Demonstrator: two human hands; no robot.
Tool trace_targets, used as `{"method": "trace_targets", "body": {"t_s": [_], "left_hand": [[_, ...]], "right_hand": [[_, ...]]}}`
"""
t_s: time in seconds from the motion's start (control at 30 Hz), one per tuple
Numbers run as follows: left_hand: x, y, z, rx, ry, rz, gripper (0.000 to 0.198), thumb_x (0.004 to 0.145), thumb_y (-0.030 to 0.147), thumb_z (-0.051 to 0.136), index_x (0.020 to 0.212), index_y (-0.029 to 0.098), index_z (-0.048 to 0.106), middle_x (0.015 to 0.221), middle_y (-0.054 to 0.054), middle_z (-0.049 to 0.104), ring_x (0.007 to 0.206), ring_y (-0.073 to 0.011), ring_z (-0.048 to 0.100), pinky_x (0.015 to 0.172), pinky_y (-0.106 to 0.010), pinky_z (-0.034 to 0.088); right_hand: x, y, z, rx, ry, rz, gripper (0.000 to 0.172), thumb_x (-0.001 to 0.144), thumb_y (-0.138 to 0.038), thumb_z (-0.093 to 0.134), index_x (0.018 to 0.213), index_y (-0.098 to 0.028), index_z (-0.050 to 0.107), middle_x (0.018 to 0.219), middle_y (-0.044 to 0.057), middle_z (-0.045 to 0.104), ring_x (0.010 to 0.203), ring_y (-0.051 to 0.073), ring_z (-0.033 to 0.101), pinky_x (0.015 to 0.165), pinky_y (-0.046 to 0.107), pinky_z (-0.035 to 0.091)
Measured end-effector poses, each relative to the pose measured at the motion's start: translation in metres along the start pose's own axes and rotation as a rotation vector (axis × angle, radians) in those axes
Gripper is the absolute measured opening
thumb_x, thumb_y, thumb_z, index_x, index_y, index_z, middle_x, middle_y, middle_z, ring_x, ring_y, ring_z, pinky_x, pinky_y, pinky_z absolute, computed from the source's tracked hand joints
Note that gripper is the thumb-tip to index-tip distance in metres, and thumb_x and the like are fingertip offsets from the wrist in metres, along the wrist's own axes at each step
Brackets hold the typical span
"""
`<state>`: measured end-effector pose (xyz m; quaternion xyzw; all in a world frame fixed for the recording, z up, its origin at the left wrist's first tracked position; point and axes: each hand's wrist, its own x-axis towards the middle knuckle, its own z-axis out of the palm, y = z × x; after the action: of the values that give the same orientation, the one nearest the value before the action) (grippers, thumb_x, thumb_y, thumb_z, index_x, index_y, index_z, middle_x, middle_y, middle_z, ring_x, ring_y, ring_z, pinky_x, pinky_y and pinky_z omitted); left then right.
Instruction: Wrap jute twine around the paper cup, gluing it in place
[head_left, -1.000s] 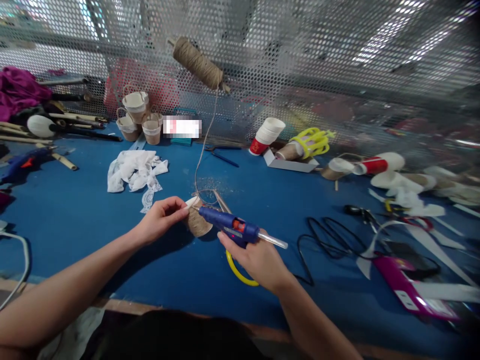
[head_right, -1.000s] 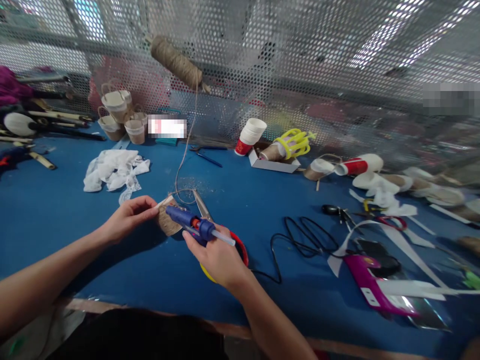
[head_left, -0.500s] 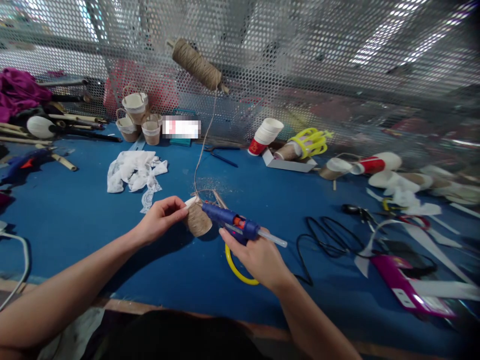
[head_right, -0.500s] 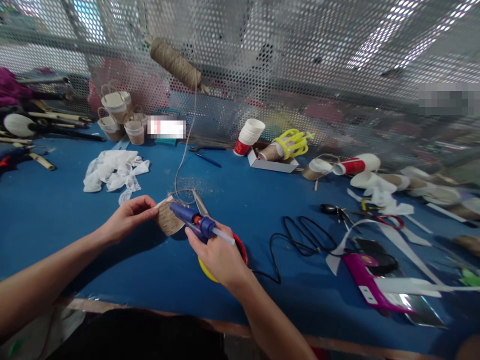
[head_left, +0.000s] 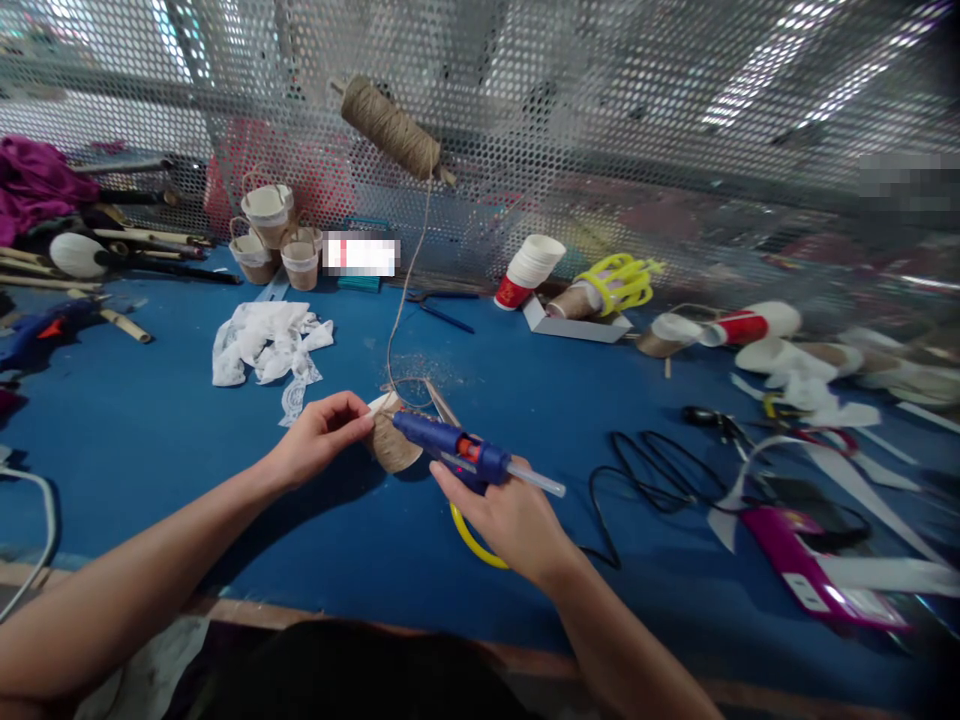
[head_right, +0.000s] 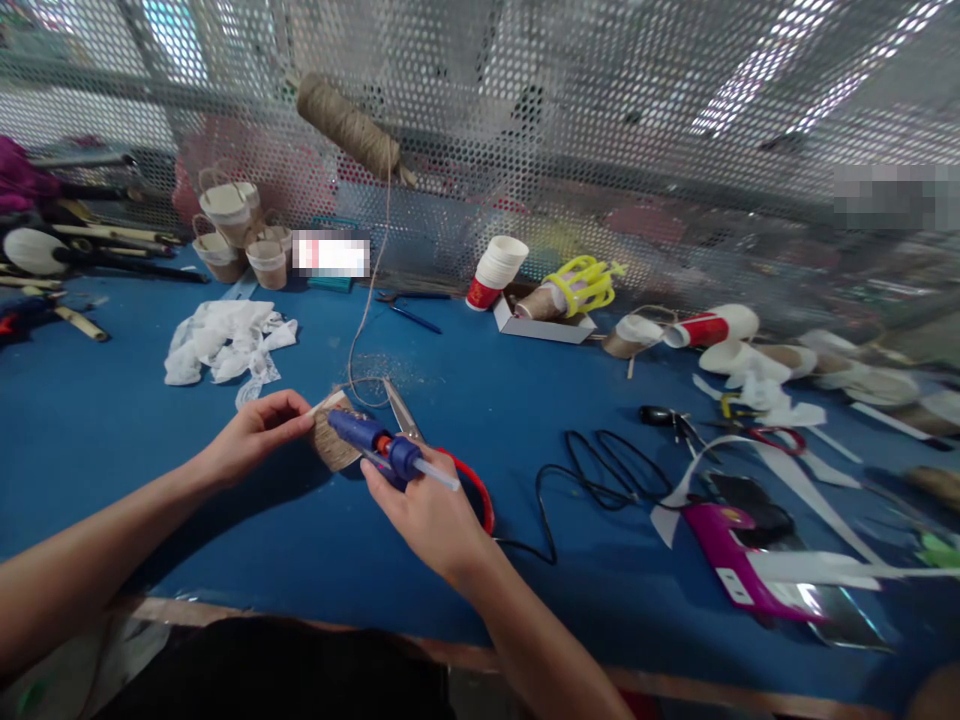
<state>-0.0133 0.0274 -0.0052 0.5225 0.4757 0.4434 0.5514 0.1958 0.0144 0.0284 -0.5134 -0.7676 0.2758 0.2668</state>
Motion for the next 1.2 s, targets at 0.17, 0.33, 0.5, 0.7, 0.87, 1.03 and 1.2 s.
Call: {"method": "trace_targets", "body": {"t_s": [0.17,0.33,0.5,0.7,0.87,1.03,1.2], "left_hand": [[0.0,-0.001,-0.001,-0.037,-0.024,-0.008,0.019,0.07,0.032,0.063,0.068,0.015,0.054,0.064,0.001,0.057,0.06,-0.0105,0.051,0.063,-0.024,0.04],[0.001,0.001,-0.002,-0.04,-0.024,-0.011,0.019,0.068,0.03,0.065,0.067,0.015,0.054,0.063,0.002,0.056,0.059,-0.0097,0.049,0.061,-0.023,0.04],[0.001,0.001,-0.003,-0.067,-0.05,-0.008,0.016,0.069,0.026,0.065,0.067,0.014,0.055,0.063,0.002,0.056,0.059,-0.0095,0.05,0.061,-0.023,0.04],[0.002,-0.001,-0.005,-0.073,-0.078,0.014,0.013,0.072,0.024,0.063,0.067,0.014,0.055,0.064,0.001,0.057,0.06,-0.0104,0.051,0.062,-0.024,0.04],[0.002,-0.001,-0.006,-0.07,-0.091,0.009,0.015,0.071,0.026,0.064,0.069,0.014,0.055,0.063,0.001,0.056,0.06,-0.0095,0.048,0.061,-0.023,0.038],[0.002,0.0,-0.008,-0.067,-0.125,0.006,0.021,0.069,0.03,0.066,0.069,0.013,0.054,0.064,0.002,0.055,0.061,-0.0092,0.048,0.062,-0.023,0.037],[0.003,-0.003,-0.01,-0.065,-0.132,0.009,0.021,0.071,0.031,0.065,0.07,0.013,0.054,0.065,0.001,0.055,0.061,-0.0094,0.048,0.062,-0.024,0.037]], "right_hand": [[0.0,0.004,-0.001,-0.079,0.009,-0.032,0.022,0.077,-0.037,0.047,0.066,-0.022,0.058,0.062,0.004,0.06,0.057,0.017,0.056,0.06,0.031,0.045],[-0.002,0.009,-0.001,-0.112,-0.02,-0.004,0.029,0.078,-0.041,0.046,0.059,-0.02,0.054,0.047,0.001,0.052,0.045,0.014,0.049,0.048,0.027,0.041],[-0.003,0.01,-0.002,-0.1,-0.052,0.114,0.031,0.078,-0.044,0.046,0.059,-0.02,0.052,0.043,0.0,0.05,0.041,0.014,0.049,0.044,0.027,0.039],[-0.005,0.011,-0.003,-0.039,-0.044,0.182,0.033,0.077,-0.045,0.048,0.056,-0.02,0.047,0.044,0.0,0.05,0.042,0.013,0.049,0.045,0.026,0.04],[-0.004,0.01,-0.004,0.008,-0.097,0.181,0.031,0.077,-0.044,0.048,0.059,-0.019,0.05,0.045,-0.001,0.05,0.042,0.013,0.049,0.045,0.026,0.039],[-0.004,0.008,-0.008,0.024,-0.083,0.206,0.034,0.079,-0.044,0.047,0.055,-0.02,0.046,0.042,-0.001,0.047,0.041,0.012,0.047,0.045,0.026,0.039],[-0.003,0.009,-0.008,0.058,-0.128,0.193,0.03,0.079,-0.042,0.048,0.059,-0.019,0.049,0.043,-0.002,0.047,0.041,0.011,0.045,0.043,0.024,0.038]]}}
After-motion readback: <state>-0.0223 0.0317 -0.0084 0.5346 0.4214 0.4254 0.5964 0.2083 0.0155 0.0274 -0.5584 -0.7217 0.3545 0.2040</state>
